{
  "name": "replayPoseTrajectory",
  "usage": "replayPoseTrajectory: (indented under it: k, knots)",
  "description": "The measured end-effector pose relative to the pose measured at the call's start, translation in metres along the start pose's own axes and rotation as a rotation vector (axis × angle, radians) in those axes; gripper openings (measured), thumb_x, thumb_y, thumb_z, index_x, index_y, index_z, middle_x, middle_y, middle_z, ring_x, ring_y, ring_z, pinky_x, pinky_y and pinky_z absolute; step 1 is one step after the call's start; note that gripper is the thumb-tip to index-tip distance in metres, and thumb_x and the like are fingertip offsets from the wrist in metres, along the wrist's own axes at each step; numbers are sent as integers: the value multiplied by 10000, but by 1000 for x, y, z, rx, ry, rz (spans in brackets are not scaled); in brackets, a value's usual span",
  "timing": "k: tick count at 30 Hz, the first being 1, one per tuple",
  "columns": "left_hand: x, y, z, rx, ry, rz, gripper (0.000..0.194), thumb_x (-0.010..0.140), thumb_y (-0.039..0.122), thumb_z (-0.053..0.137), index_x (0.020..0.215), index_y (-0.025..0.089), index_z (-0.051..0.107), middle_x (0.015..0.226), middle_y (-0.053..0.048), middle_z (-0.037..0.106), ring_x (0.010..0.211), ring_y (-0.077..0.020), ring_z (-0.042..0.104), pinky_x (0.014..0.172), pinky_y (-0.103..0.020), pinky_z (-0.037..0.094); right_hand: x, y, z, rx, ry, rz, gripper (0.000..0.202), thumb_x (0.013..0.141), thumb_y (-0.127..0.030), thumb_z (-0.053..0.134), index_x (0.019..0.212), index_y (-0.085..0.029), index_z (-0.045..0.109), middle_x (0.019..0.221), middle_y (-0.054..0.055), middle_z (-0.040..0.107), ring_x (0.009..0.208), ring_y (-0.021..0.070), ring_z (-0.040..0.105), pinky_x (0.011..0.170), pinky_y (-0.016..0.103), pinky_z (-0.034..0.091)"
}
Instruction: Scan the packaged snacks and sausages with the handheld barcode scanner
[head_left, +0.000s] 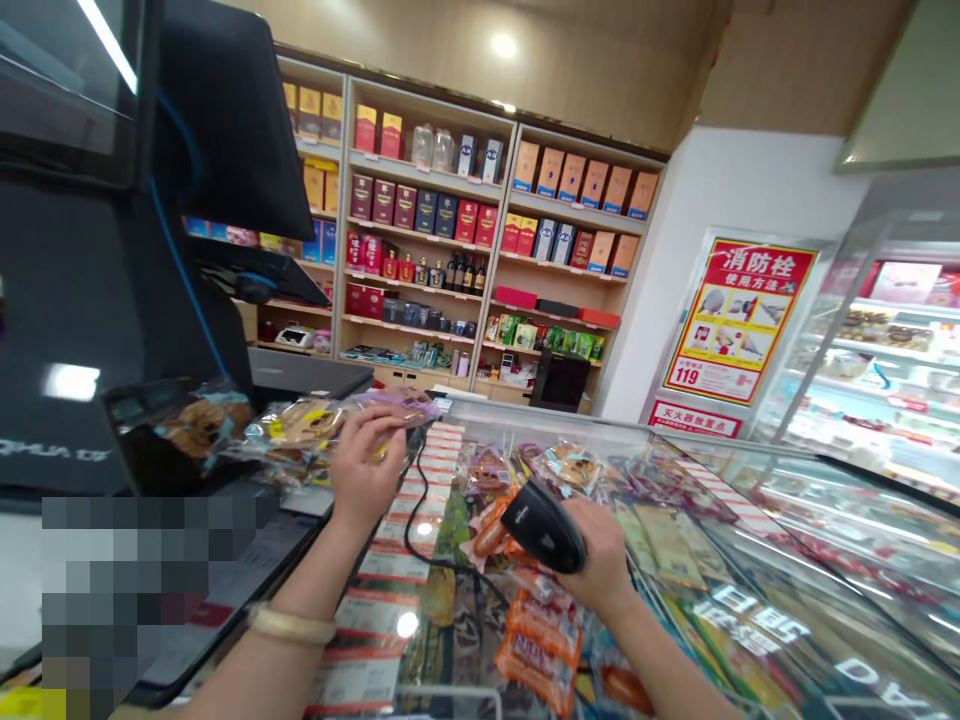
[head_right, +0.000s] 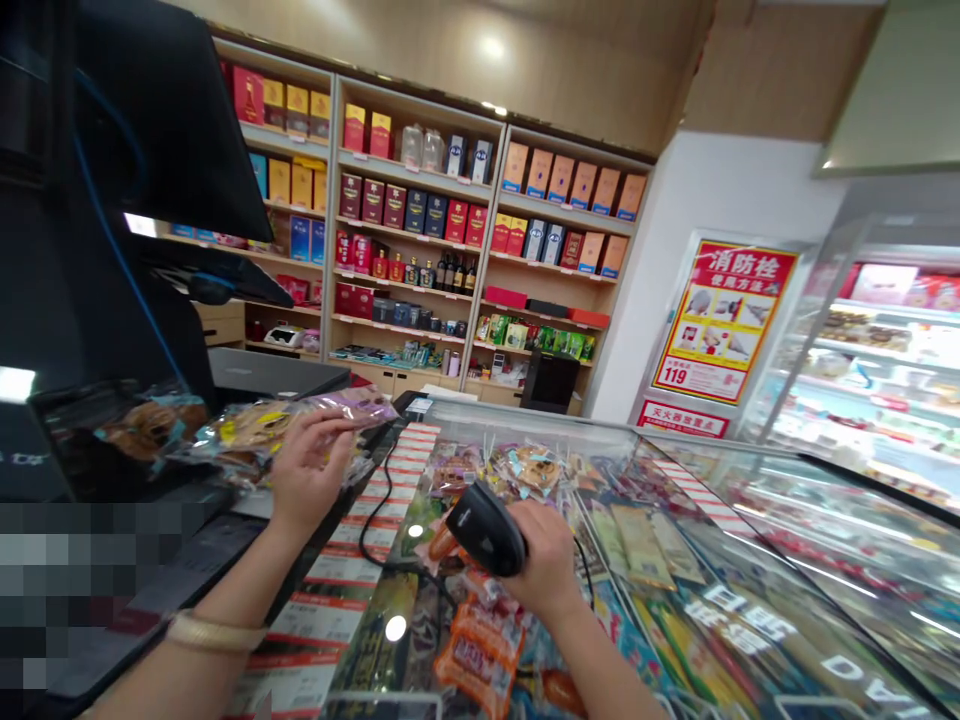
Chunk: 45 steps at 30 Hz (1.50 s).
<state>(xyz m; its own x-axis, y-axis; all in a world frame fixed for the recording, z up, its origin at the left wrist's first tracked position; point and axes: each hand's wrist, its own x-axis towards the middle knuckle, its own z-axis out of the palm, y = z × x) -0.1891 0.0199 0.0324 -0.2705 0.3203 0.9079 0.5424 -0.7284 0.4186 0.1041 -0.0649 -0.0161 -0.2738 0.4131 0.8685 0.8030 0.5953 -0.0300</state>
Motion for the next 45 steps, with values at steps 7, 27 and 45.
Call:
replayPoseTrajectory:
  k: [7, 27, 45]
  knots:
    - [-26, 9, 25, -97, -283, -126, 57, 775, 281, 612, 763, 225, 615, 830, -43, 674, 806, -194, 638, 787, -314, 523, 30, -7, -6, -24, -154, 160, 61, 777, -265, 589, 774, -209, 614, 708, 18, 622, 669, 177, 600, 620, 271, 426]
    - [-38, 19, 48, -1225, 55, -1810, 239, 926, 67, 456, 1117, 136, 582, 757, -25, 642, 578, -89, 662, 501, -138, 572, 18, -22, 19, -86, 126, 155, 159, 807, -341, 537, 803, -199, 608, 704, 43, 616, 661, 204, 582, 617, 314, 417]
    - [-45, 27, 48, -1364, -76, -1876, 233, 955, 120, 351, 1000, 92, 578, 728, -37, 540, 513, -60, 533, 420, -127, 480, 21, -21, 23, -74, -8, 347, 72, 734, -283, 574, 712, -217, 553, 675, 20, 574, 637, 187, 559, 589, 280, 376]
